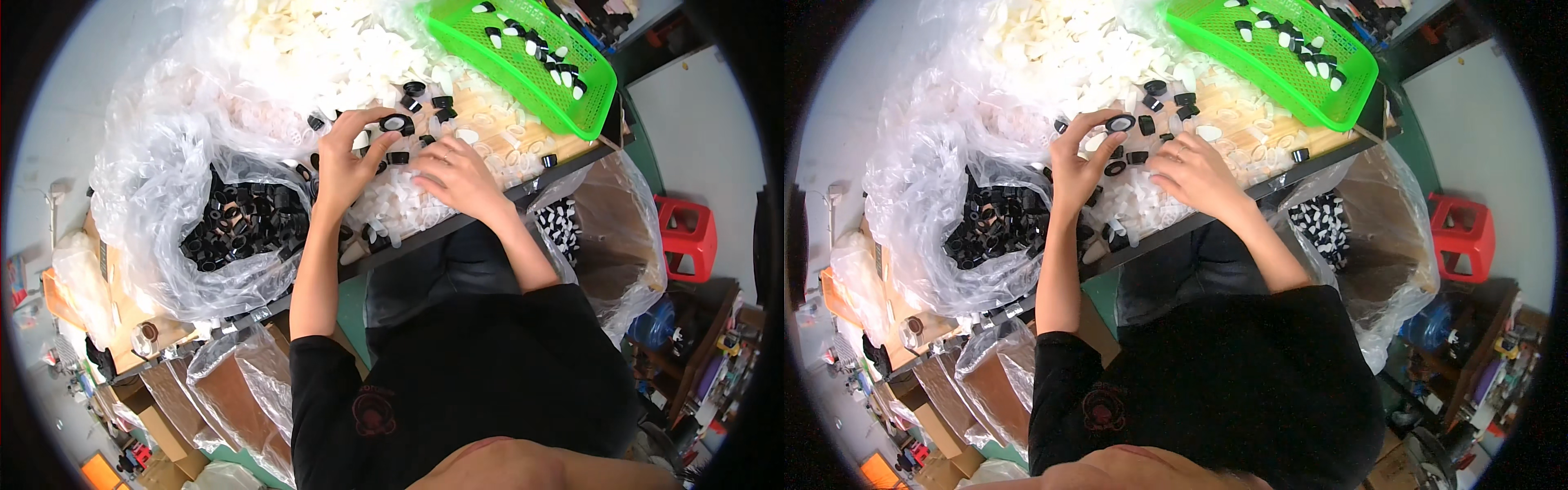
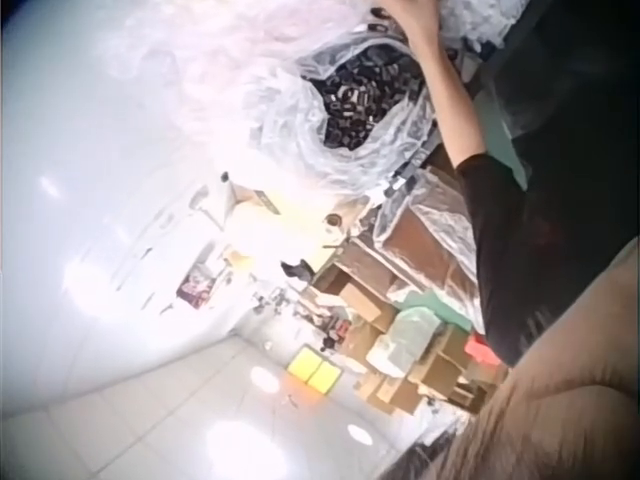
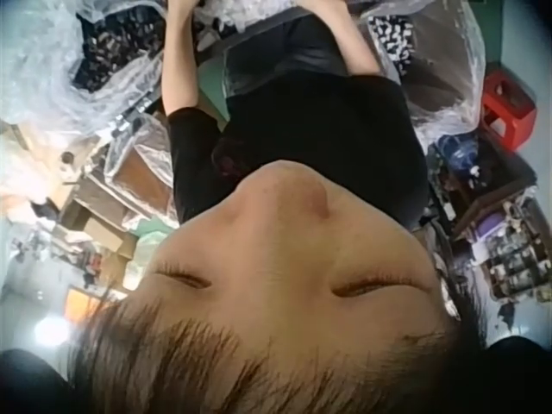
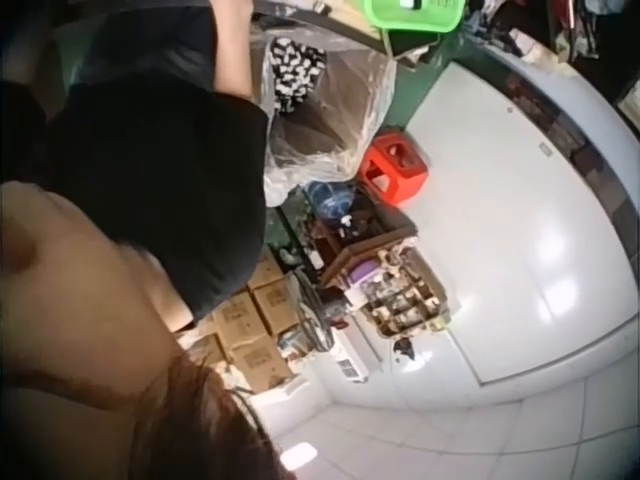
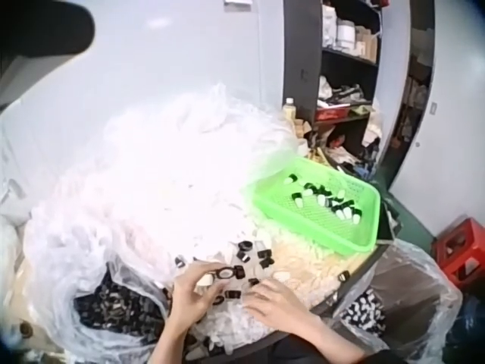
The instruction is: Manually assembling small black plastic housings with white inserts at a workbench.
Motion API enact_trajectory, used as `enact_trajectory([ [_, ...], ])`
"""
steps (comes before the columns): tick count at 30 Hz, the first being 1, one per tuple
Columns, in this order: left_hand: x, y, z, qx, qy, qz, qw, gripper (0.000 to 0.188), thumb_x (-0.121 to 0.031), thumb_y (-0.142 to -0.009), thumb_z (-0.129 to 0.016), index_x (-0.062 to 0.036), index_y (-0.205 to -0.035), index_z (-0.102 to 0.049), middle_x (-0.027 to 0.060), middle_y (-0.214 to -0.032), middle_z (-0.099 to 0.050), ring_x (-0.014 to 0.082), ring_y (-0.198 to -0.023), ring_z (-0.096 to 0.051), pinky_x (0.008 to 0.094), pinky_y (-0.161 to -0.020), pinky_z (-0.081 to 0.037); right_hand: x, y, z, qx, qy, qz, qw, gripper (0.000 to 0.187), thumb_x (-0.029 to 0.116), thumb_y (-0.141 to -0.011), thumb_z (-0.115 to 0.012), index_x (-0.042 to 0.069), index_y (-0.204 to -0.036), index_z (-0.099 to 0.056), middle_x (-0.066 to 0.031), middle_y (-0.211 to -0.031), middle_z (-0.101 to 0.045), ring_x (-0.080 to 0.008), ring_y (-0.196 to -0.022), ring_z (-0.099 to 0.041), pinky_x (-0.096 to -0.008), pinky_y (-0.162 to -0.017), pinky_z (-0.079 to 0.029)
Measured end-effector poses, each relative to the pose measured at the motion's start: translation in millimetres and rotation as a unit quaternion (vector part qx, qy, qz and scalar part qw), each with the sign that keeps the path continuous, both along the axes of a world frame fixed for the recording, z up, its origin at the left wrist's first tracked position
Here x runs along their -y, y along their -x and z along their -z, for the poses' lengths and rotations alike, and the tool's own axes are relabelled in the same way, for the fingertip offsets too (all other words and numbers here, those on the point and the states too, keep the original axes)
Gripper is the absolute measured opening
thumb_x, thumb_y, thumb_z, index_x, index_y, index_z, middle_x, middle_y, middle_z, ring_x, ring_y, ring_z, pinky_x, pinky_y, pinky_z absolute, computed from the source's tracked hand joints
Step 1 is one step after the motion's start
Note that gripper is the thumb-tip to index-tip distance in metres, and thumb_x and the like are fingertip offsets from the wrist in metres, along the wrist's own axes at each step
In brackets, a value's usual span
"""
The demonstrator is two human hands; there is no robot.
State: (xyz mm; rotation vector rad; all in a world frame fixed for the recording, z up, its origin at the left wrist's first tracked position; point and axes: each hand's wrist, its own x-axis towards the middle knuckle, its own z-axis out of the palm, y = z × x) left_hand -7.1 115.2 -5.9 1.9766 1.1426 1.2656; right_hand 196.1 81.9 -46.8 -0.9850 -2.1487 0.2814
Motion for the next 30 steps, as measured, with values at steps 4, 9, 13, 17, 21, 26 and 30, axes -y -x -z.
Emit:
enact_trajectory([
  [4, 0, -2, -2, -0.002, -0.001, 0.003, 1.000, 0.027, -0.003, -0.079, -0.074, -0.0016, -0.106, -0.069, 0.0094, -0.099, -0.070, 0.0180, -0.093, -0.065, 0.0293, -0.086, -0.049, -2, 8, 1, 0.043, -0.033, -0.013, 0.998, 0.012, 0.009, -0.077, -0.071, 0.006, -0.089, -0.067, -0.0044, -0.090, -0.062, -0.0250, -0.089, -0.058, -0.0382, -0.074, -0.049],
  [9, 1, -3, -4, -0.026, -0.036, -0.002, 0.999, 0.029, -0.005, -0.077, -0.076, -0.0042, -0.105, -0.070, 0.0095, -0.095, -0.069, 0.0217, -0.096, -0.063, 0.0315, -0.085, -0.049, -4, 11, -12, -0.104, -0.047, 0.061, 0.992, 0.011, 0.000, -0.081, -0.069, 0.004, -0.091, -0.067, -0.0087, -0.090, -0.066, -0.0262, -0.083, -0.063, -0.0349, -0.073, -0.051],
  [13, 3, -1, -6, -0.055, -0.027, 0.004, 0.998, 0.030, -0.005, -0.075, -0.076, -0.0073, -0.105, -0.071, 0.0076, -0.089, -0.067, 0.0207, -0.092, -0.060, 0.0316, -0.083, -0.048, -11, 6, -31, -0.198, -0.072, 0.061, 0.976, 0.015, -0.007, -0.079, -0.069, 0.001, -0.091, -0.065, -0.0118, -0.090, -0.068, -0.0255, -0.081, -0.066, -0.0331, -0.071, -0.052],
  [17, 3, -1, -4, -0.079, -0.034, 0.019, 0.996, 0.032, -0.008, -0.073, -0.078, -0.0110, -0.104, -0.072, 0.0038, -0.084, -0.065, 0.0190, -0.084, -0.054, 0.0318, -0.080, -0.046, -19, 7, -34, -0.184, -0.107, 0.018, 0.977, 0.019, -0.005, -0.075, -0.073, 0.000, -0.092, -0.064, -0.0102, -0.089, -0.067, -0.0273, -0.079, -0.064, -0.0339, -0.069, -0.052],
  [21, 4, -3, -5, -0.089, -0.037, 0.020, 0.995, 0.032, -0.011, -0.072, -0.080, -0.0126, -0.103, -0.073, 0.0024, -0.083, -0.064, 0.0188, -0.081, -0.053, 0.0316, -0.077, -0.045, -21, 4, -36, -0.144, -0.117, 0.004, 0.983, 0.019, -0.008, -0.076, -0.071, 0.000, -0.092, -0.064, -0.0112, -0.091, -0.068, -0.0268, -0.080, -0.065, -0.0334, -0.072, -0.052],
  [26, 4, -3, -1, -0.089, -0.054, 0.032, 0.994, 0.034, -0.016, -0.072, -0.079, -0.0099, -0.105, -0.070, 0.0042, -0.080, -0.065, 0.0217, -0.082, -0.055, 0.0348, -0.080, -0.040, -21, 5, -35, -0.071, -0.142, -0.025, 0.987, 0.023, -0.008, -0.071, -0.071, 0.001, -0.092, -0.065, -0.0093, -0.096, -0.065, -0.0276, -0.084, -0.063, -0.0344, -0.071, -0.052],
  [30, 5, -2, 2, -0.087, -0.060, 0.028, 0.994, 0.034, -0.016, -0.072, -0.079, -0.0101, -0.105, -0.070, 0.0041, -0.079, -0.065, 0.0213, -0.081, -0.055, 0.0343, -0.078, -0.040, -17, 10, -37, -0.061, -0.143, -0.012, 0.988, 0.027, -0.007, -0.068, -0.071, 0.001, -0.094, -0.066, -0.0087, -0.099, -0.062, -0.0278, -0.088, -0.061, -0.0354, -0.073, -0.051],
])
